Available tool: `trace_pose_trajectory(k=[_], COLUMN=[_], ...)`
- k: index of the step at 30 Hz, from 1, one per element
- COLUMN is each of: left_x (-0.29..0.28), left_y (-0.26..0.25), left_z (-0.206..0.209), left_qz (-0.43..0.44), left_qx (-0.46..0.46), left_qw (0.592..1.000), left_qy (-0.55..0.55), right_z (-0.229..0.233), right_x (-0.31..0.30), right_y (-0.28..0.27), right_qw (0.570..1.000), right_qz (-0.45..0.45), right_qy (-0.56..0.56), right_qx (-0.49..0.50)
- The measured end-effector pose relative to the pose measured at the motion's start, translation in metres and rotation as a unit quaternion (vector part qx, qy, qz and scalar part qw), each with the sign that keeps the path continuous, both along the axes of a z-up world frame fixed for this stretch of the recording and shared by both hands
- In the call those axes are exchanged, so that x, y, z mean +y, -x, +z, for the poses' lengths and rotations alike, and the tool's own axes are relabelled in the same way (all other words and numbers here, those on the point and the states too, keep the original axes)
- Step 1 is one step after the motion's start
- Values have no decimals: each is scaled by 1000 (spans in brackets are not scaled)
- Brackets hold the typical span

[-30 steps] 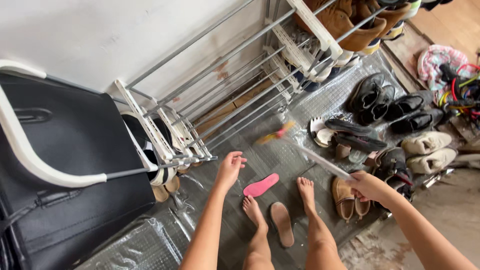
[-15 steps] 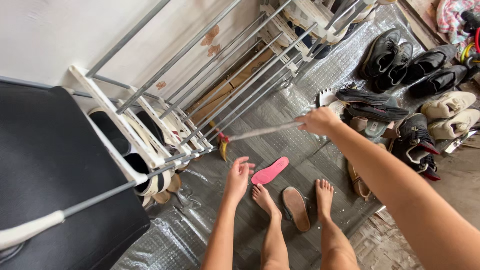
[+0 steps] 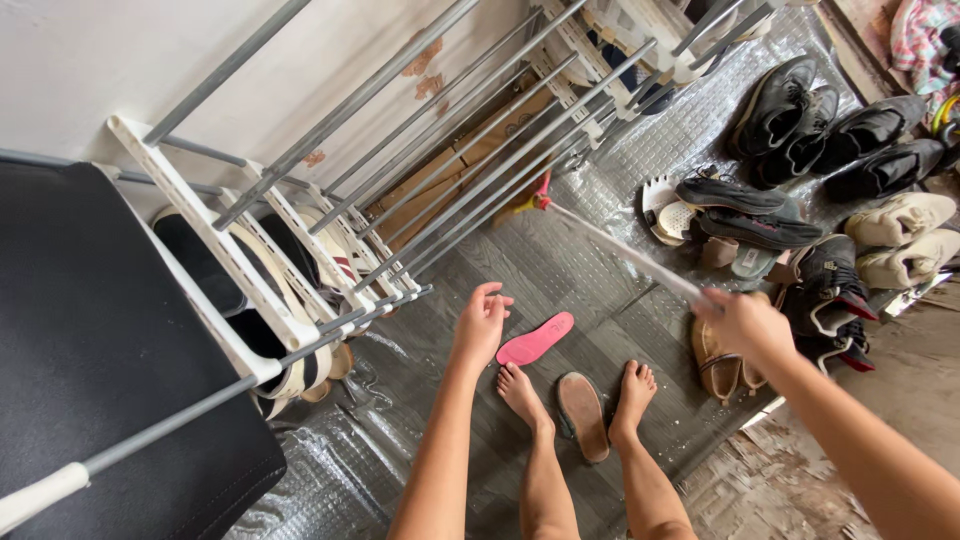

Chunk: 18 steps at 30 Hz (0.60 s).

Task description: The person assembles a metal shoe rack by connecting vertical and horizontal bars with plastic connectors. They then sweep the floor with a broom and place a pair of shoes onto the rack.

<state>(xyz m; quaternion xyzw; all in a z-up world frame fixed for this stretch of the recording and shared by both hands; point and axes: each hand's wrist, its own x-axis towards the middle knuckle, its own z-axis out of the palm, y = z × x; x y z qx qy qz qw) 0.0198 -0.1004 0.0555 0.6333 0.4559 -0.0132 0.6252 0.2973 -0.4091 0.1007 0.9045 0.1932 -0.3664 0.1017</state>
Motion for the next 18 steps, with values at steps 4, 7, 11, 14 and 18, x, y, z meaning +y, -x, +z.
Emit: trace_pose_trajectory(k=[4, 7, 11, 14, 18], left_x=[-15, -41, -75, -90, -109], left_y=[-14, -22, -26, -26, -36], left_z=[-14, -31, -44, -36, -13], left_qz=[16, 14, 25, 10, -20], left_qx=[-31, -16, 8, 22, 52], left_qw=[999, 1000, 999, 1000, 998], left_qy=[12, 18, 20, 10, 9], right_z=[15, -32, -77, -78, -49], right_x=[7, 83, 106, 51, -47], right_y=[34, 41, -26, -58, -32], right_qw=[982, 963, 972, 993, 996], right_qz=[161, 259, 230, 103, -63], right_qy=[-99, -40, -24, -61, -19], right_qx=[-23, 59, 42, 8, 68])
